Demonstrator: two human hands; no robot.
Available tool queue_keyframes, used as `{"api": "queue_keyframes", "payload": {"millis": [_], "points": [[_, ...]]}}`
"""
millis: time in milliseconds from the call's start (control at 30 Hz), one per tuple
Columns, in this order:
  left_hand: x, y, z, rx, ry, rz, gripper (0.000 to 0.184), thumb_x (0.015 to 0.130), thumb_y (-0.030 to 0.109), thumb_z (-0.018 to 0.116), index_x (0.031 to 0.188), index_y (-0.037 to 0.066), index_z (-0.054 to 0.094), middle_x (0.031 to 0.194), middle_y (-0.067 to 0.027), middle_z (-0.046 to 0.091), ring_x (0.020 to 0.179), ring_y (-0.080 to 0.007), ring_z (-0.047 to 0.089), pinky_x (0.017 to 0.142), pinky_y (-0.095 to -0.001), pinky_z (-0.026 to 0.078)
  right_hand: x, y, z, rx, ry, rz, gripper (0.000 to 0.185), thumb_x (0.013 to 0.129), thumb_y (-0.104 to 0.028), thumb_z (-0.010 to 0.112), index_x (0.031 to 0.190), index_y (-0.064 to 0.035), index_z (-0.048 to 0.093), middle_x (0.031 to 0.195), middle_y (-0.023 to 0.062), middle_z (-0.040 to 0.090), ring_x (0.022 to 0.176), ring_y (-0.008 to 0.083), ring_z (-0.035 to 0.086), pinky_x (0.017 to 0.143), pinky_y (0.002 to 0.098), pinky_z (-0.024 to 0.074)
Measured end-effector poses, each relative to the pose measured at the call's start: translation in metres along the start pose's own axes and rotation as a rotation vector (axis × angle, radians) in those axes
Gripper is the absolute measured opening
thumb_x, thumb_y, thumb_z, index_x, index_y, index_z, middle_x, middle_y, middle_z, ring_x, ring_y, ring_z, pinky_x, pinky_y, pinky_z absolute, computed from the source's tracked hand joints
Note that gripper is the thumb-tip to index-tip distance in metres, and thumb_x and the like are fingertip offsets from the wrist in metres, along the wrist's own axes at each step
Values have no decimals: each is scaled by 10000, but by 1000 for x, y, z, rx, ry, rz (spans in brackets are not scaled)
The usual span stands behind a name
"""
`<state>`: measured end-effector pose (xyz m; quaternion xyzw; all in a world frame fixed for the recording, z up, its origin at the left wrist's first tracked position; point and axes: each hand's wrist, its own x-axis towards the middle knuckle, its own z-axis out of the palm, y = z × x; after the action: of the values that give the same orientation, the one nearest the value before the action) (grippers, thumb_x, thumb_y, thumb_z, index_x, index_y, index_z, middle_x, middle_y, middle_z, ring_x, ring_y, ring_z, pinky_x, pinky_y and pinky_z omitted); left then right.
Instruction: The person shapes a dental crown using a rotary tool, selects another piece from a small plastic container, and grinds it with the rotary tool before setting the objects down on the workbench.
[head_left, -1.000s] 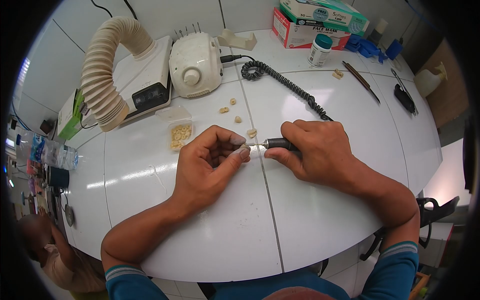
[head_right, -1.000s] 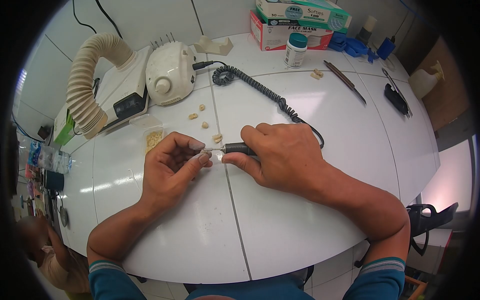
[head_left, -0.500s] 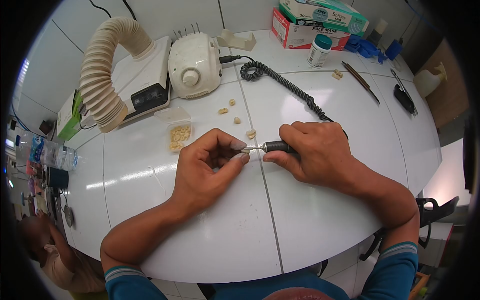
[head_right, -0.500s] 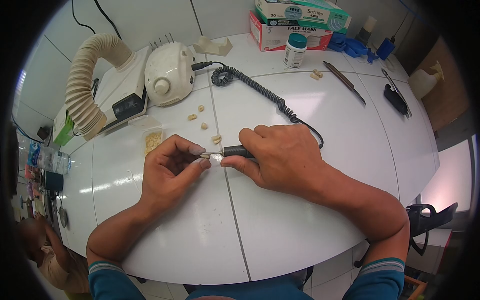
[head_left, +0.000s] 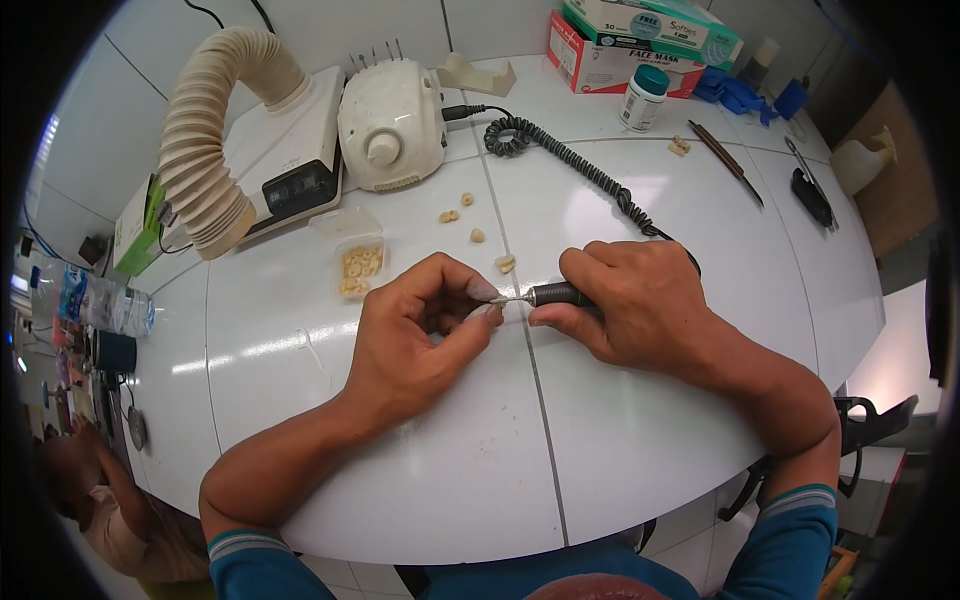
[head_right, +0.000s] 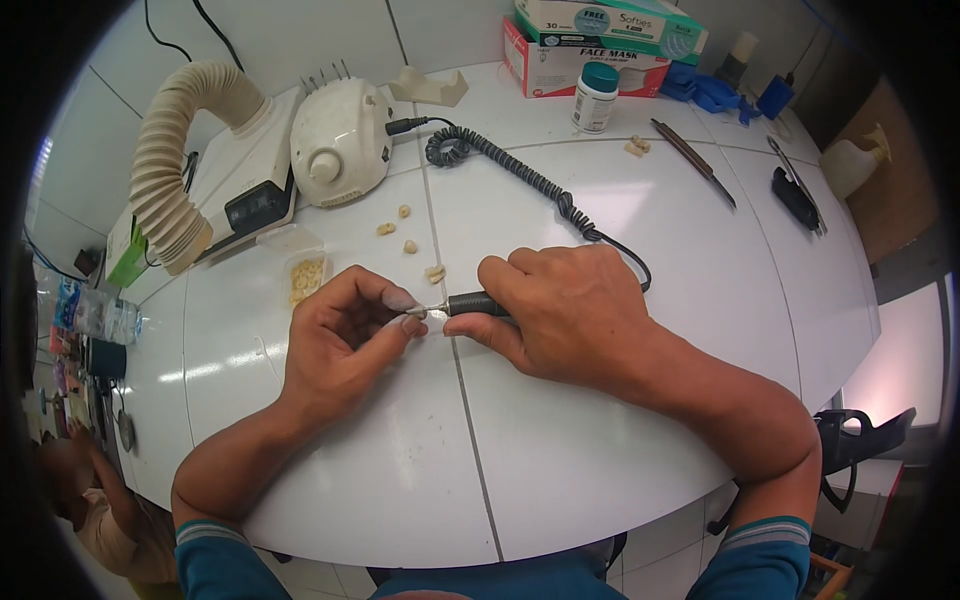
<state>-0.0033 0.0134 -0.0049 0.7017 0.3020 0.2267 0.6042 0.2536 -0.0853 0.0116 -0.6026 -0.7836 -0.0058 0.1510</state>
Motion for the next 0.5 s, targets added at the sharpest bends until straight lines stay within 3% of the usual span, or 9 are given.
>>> {"api": "queue_keyframes", "payload": {"millis": [333, 433, 500], "points": [[0, -3, 1, 67, 3, 20, 207, 1045, -20, 732, 1239, -1, 661, 1157, -67, 728, 1055, -115, 735, 895, -273, 590, 0, -2, 2, -60, 32, -3, 575, 1043, -635, 720, 864, -90, 686, 690, 87, 677, 570, 281, 688, 493, 423, 486], [0, -2, 15, 16, 198, 176, 203, 969, 7, 794, 1155, -1, 712, 1131, -87, 720, 961, -112, 679, 738, -281, 549, -1, -6, 5, -72, 26, 37, 574, 1041, -627, 726, 871, -79, 701, 700, 100, 698, 574, 289, 701, 494, 424, 504], [-6, 5, 10, 388, 187, 460, 323, 905, -74, 805, 1185, 12, 669, 1139, -105, 679, 973, -163, 711, 762, -307, 572, 1, -5, 5, -75, 50, 59, 574, 1043, -619, 727, 879, -69, 712, 710, 110, 714, 579, 294, 711, 499, 426, 518]]}}
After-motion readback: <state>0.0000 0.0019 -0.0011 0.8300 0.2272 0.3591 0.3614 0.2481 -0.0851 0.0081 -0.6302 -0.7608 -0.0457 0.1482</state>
